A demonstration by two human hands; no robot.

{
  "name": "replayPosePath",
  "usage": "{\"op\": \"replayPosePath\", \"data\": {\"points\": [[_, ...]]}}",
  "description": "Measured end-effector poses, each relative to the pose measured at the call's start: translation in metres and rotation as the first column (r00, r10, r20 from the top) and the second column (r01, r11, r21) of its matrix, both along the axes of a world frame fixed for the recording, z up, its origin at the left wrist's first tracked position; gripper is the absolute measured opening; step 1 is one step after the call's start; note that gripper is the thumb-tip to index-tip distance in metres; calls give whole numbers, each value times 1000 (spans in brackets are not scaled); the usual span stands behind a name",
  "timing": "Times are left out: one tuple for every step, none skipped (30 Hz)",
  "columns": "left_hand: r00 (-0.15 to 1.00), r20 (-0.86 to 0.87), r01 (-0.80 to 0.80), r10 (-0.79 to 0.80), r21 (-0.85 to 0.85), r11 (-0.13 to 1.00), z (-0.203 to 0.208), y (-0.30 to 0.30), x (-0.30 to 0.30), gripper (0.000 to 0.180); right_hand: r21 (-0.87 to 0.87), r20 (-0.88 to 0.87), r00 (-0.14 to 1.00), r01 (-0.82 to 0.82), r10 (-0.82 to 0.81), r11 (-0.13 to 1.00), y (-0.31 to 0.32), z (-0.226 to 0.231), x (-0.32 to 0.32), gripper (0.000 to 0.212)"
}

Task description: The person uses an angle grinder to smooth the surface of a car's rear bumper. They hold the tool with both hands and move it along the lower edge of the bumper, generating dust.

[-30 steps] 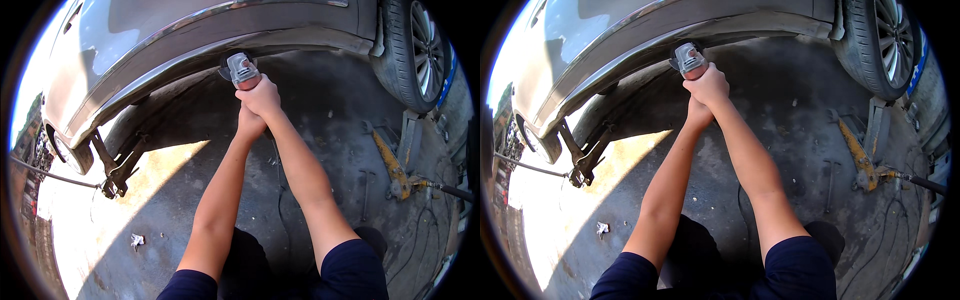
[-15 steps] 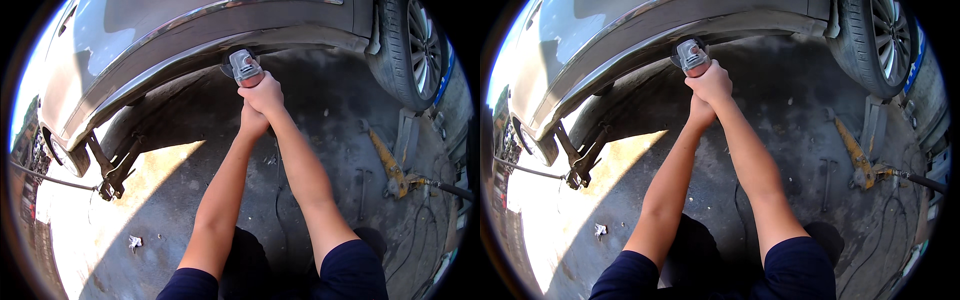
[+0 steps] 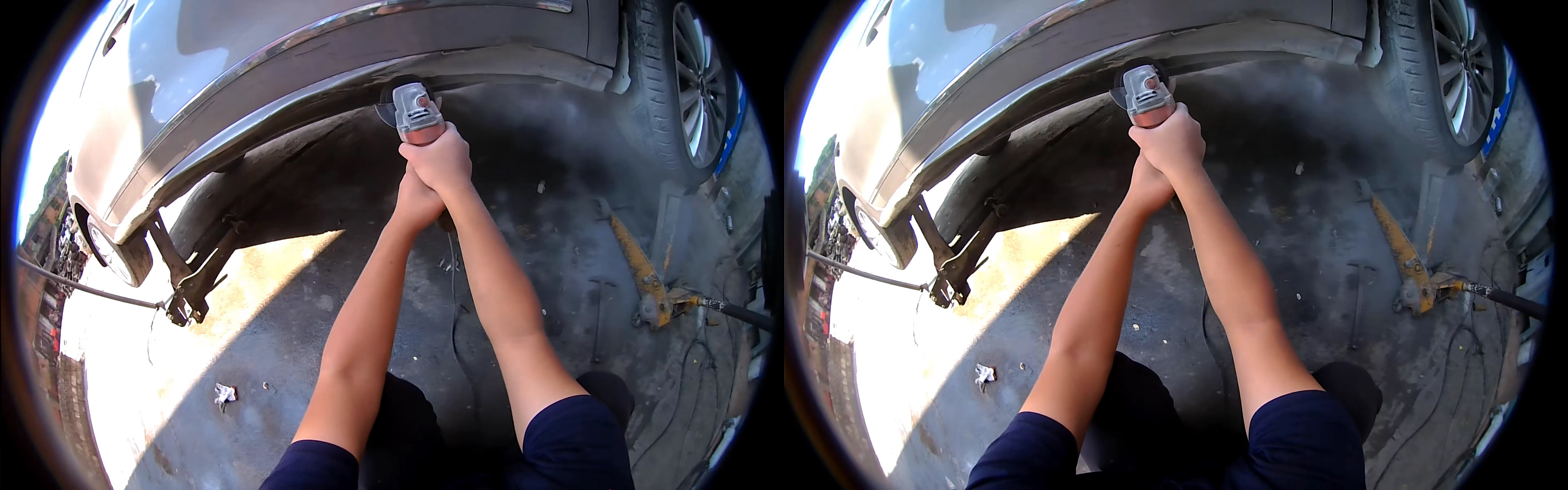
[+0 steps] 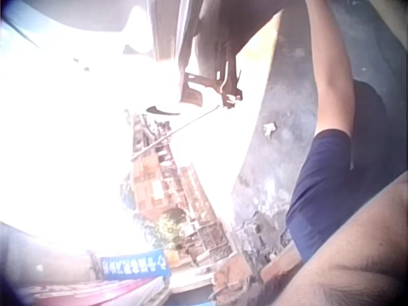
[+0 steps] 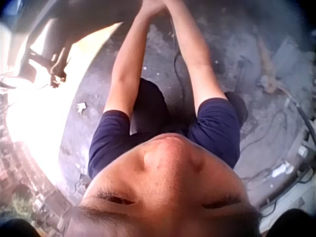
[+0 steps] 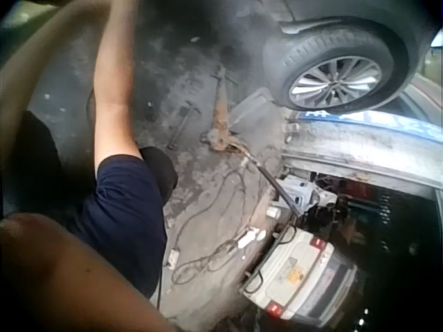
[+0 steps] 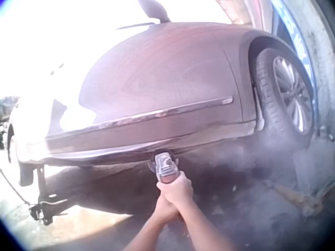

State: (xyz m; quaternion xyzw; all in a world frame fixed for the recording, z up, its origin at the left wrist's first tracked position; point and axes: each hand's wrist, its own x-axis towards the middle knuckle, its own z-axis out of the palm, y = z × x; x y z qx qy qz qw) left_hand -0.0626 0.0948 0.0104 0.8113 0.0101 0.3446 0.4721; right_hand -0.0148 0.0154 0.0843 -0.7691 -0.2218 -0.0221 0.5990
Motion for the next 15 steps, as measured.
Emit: {"op": "replayPosePath", "data": {"points": [[1000, 0, -14, 14, -9, 1000, -3, 0, 5, 76, 13, -8, 999, 35, -35, 999, -2, 0, 3, 64], [997, -50, -51, 52, 15, 999, -1, -5, 7, 77, 41, -22, 999, 38, -37, 998, -5, -4, 10, 64], [991, -98, -89, 92, 40, 995, 1, -10, 7, 79, 70, -34, 999, 39, -37, 997, -8, -8, 18, 64], [980, -144, -125, 134, 67, 990, 2, -14, 7, 80, 99, -47, 998, 40, -36, 994, -10, -12, 24, 64], [984, -113, -129, 135, 59, 990, 1, -16, 8, 77, 91, -33, 999, 22, -19, 996, -14, -7, 20, 64], [991, -64, -111, 114, 43, 993, 0, -15, 8, 75, 48, 3, 1000, -3, 3, 999, -15, -2, 14, 64], [996, -14, -93, 94, 28, 995, 0, -12, 6, 72, 4, 38, 999, -27, 27, 1000, -12, 4, 5, 64], [997, 32, -70, 69, 13, 997, -1, -10, 5, 70, -42, 69, 996, -45, 48, 998, -9, 7, -2, 64], [996, 38, -80, 81, -27, 996, 1, -9, 0, 63, -49, 76, 995, -59, 63, 997, 0, 6, -4, 63], [991, 56, -122, 123, -21, 992, -5, -5, -3, 59, -83, 86, 992, -90, 97, 993, 4, 5, -7, 63], [990, 66, -129, 127, 25, 991, -5, 0, -8, 60, -103, 97, 989, -102, 112, 989, 9, 6, -12, 63], [988, 76, -136, 131, 70, 988, -5, 4, -12, 60, -124, 108, 986, -114, 128, 986, 13, 6, -14, 63], [990, 66, -126, 122, 62, 990, -5, 7, -13, 62, -110, 92, 988, -115, 126, 987, 15, 5, -15, 63], [992, 58, -118, 115, 51, 992, -3, 8, -16, 63, -99, 79, 989, -118, 126, 988, 16, 6, -16, 63], [993, 50, -109, 107, 39, 993, -2, 9, -18, 65, -88, 65, 990, -119, 125, 989, 17, 5, -17, 63]]}}
